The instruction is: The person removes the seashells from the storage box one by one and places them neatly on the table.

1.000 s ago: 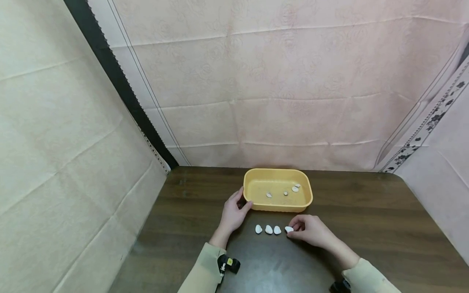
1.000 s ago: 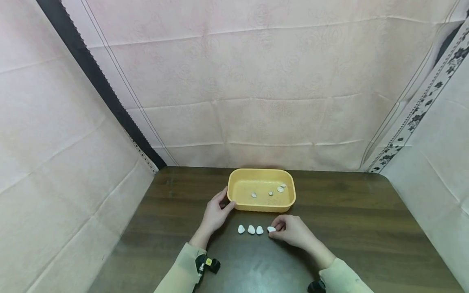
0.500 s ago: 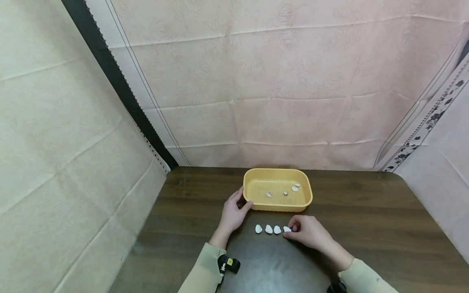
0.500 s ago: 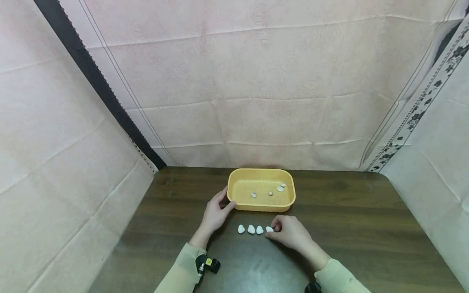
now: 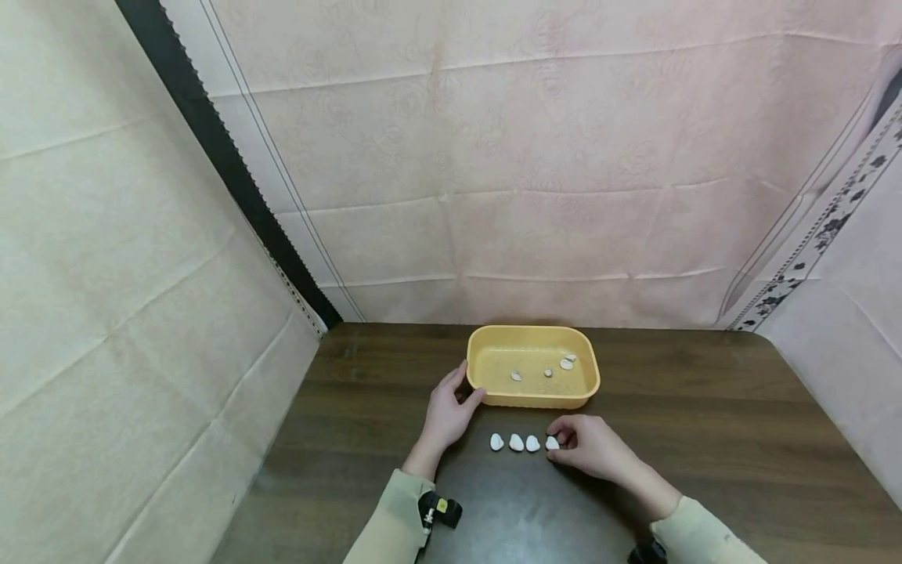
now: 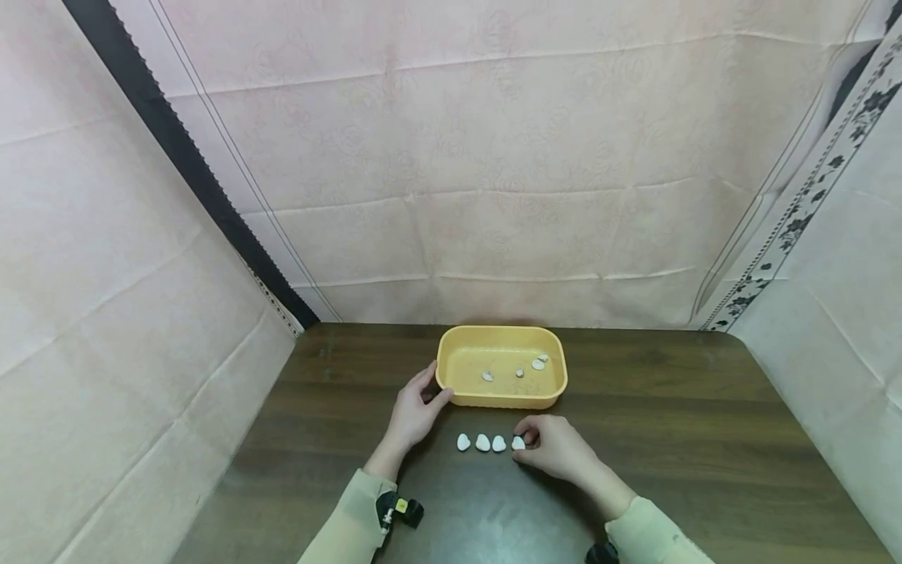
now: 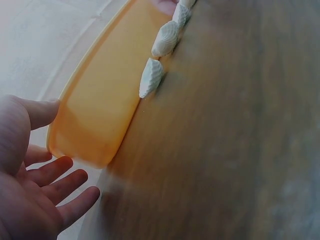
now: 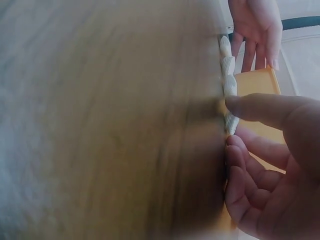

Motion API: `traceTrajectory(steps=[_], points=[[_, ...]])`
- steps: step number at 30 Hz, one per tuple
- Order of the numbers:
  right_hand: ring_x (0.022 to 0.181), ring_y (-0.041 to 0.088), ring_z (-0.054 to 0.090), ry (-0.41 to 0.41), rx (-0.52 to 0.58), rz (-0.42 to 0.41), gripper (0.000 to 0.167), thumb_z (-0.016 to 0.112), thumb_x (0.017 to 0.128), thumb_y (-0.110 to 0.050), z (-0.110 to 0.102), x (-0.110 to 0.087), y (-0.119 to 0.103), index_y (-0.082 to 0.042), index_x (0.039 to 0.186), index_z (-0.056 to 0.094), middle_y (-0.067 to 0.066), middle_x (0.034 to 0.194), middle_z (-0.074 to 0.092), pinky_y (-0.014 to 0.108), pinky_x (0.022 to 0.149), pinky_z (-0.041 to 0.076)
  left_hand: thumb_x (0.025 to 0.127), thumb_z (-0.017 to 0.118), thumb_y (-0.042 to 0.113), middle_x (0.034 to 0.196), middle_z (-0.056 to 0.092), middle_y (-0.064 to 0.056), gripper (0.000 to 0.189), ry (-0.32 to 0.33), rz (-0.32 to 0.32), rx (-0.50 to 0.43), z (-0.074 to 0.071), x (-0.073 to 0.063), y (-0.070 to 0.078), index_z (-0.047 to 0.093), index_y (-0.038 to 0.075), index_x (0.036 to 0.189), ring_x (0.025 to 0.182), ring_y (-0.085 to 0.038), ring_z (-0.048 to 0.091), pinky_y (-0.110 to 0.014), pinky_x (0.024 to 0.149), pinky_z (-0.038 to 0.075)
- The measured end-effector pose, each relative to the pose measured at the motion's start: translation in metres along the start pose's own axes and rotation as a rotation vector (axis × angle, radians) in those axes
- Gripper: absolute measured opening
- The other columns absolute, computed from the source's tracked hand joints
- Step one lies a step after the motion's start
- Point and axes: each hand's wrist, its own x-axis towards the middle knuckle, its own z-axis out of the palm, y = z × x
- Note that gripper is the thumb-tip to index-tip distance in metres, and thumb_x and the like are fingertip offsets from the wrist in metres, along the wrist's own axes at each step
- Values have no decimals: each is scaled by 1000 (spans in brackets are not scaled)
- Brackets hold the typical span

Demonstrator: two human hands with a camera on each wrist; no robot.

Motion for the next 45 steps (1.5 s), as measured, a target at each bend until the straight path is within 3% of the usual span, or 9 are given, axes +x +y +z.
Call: traceTrajectory(steps=[12, 23, 45], points=[[70, 3, 57, -2, 6, -2, 25, 94, 82, -24, 4, 2, 1, -16, 96, 75, -8, 81, 65, 25, 65, 50, 103, 75, 26, 159, 52, -19, 68, -7, -9, 7, 0, 0, -1, 47, 3, 161, 145, -33, 51, -52, 106, 54], [70, 4, 57, -9, 0, 13, 27, 95, 81, -24, 4, 3, 0, -16, 97, 74, -7, 83, 65, 26, 65, 50, 103, 74, 19, 157, 53, -22, 67, 5, 25, -1, 0, 1, -1, 46, -3, 159, 143, -36, 52, -54, 104, 55], [76, 6, 62, -88, 86, -23, 33, 92, 85, -20, -11, -1, 2, -10, 112, 75, -2, 92, 69, 26, 70, 54, 103, 74, 23, 159, 52, -20, 69, -4, 0, -9, 0, 1, 2, 44, -1, 160, 144, -34, 52, -53, 106, 53]])
